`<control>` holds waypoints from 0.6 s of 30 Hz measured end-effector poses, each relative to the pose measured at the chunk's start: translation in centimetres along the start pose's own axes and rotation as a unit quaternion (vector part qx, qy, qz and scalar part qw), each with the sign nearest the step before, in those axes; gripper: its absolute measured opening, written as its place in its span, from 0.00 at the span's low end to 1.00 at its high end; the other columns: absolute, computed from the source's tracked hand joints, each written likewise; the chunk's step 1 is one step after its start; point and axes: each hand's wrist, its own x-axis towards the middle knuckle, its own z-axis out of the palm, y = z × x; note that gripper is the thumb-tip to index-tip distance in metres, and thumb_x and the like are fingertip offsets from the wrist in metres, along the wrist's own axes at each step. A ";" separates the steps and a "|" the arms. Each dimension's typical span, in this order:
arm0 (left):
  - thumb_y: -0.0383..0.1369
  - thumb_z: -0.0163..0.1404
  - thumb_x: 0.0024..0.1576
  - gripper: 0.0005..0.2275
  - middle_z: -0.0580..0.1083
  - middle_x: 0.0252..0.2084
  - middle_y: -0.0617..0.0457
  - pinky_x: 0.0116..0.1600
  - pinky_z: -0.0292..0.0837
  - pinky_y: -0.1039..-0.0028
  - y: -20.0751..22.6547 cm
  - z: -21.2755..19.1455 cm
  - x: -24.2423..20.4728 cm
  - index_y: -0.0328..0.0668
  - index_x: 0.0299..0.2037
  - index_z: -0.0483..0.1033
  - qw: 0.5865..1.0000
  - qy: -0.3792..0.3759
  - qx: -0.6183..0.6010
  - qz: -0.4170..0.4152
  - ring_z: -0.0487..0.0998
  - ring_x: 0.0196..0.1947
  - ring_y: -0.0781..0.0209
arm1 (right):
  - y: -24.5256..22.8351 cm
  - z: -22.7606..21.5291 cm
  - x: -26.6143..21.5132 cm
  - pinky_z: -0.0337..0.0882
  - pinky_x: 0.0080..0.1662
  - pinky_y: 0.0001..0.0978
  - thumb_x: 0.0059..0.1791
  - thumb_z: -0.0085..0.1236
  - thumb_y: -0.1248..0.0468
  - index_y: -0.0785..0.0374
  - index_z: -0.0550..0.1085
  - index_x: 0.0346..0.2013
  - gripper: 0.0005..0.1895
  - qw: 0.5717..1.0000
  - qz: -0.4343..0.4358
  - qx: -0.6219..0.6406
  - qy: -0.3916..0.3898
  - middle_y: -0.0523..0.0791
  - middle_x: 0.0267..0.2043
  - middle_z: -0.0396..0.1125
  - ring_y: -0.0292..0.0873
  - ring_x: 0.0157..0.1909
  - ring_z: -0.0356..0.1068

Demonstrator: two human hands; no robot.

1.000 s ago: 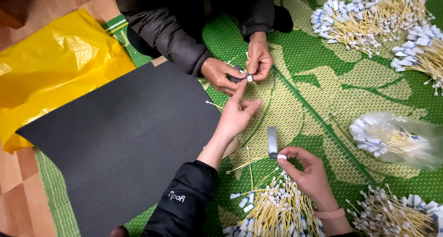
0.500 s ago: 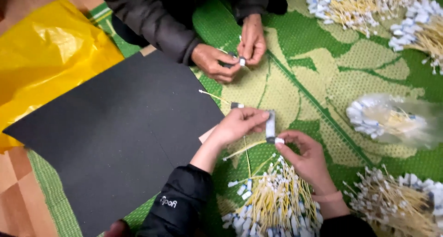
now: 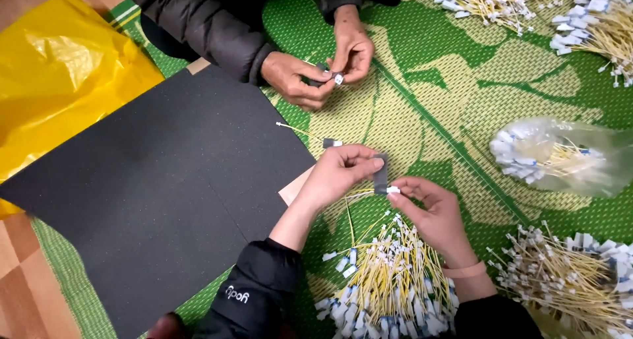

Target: Wrapping small electronic components with black tape on a floor mat

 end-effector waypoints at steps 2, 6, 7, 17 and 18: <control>0.31 0.56 0.51 0.09 0.75 0.24 0.53 0.30 0.67 0.88 0.3 0.0 -0.3 0.38 0.40 0.77 1.000 0.000 0.015 0.009 0.74 0.26 0.73 | -0.2 0.0 0.0 0.68 0.47 0.43 0.43 0.58 0.72 0.69 0.74 0.39 0.11 1.000 -0.008 0.004 0.003 0.50 0.26 0.71 0.42 0.35 0.71; 0.31 0.55 0.52 0.07 0.75 0.24 0.54 0.32 0.66 0.85 0.8 0.3 -0.8 0.41 0.38 0.78 0.999 -0.001 0.040 0.019 0.70 0.27 0.75 | -0.8 0.0 0.0 0.69 0.45 0.44 0.45 0.54 0.71 0.69 0.74 0.40 0.09 0.999 0.032 -0.001 0.000 0.53 0.27 0.72 0.46 0.31 0.72; 0.30 0.54 0.52 0.06 0.75 0.24 0.53 0.32 0.66 0.84 0.9 0.4 -0.8 0.40 0.38 0.78 0.999 -0.002 0.041 0.021 0.70 0.27 0.74 | -0.7 0.1 0.0 0.70 0.42 0.40 0.46 0.54 0.71 0.70 0.74 0.39 0.09 1.000 0.029 0.004 0.008 0.53 0.27 0.72 0.44 0.29 0.72; 0.31 0.54 0.52 0.09 0.77 0.32 0.47 0.38 0.69 0.75 1.3 1.1 -1.6 0.39 0.42 0.77 0.999 -0.021 0.034 0.036 0.73 0.33 0.66 | 0.5 0.0 -0.1 0.68 0.37 0.34 0.45 0.54 0.70 0.69 0.74 0.38 0.08 0.997 0.048 0.028 0.059 0.50 0.27 0.71 0.41 0.28 0.70; 0.33 0.53 0.53 0.12 0.76 0.37 0.44 0.40 0.70 0.70 1.4 1.1 -1.7 0.40 0.45 0.75 0.996 -0.050 0.059 0.035 0.75 0.35 0.59 | 1.2 -0.2 -0.1 0.69 0.38 0.35 0.45 0.54 0.70 0.70 0.73 0.38 0.08 0.996 0.048 0.047 0.066 0.51 0.29 0.71 0.42 0.29 0.71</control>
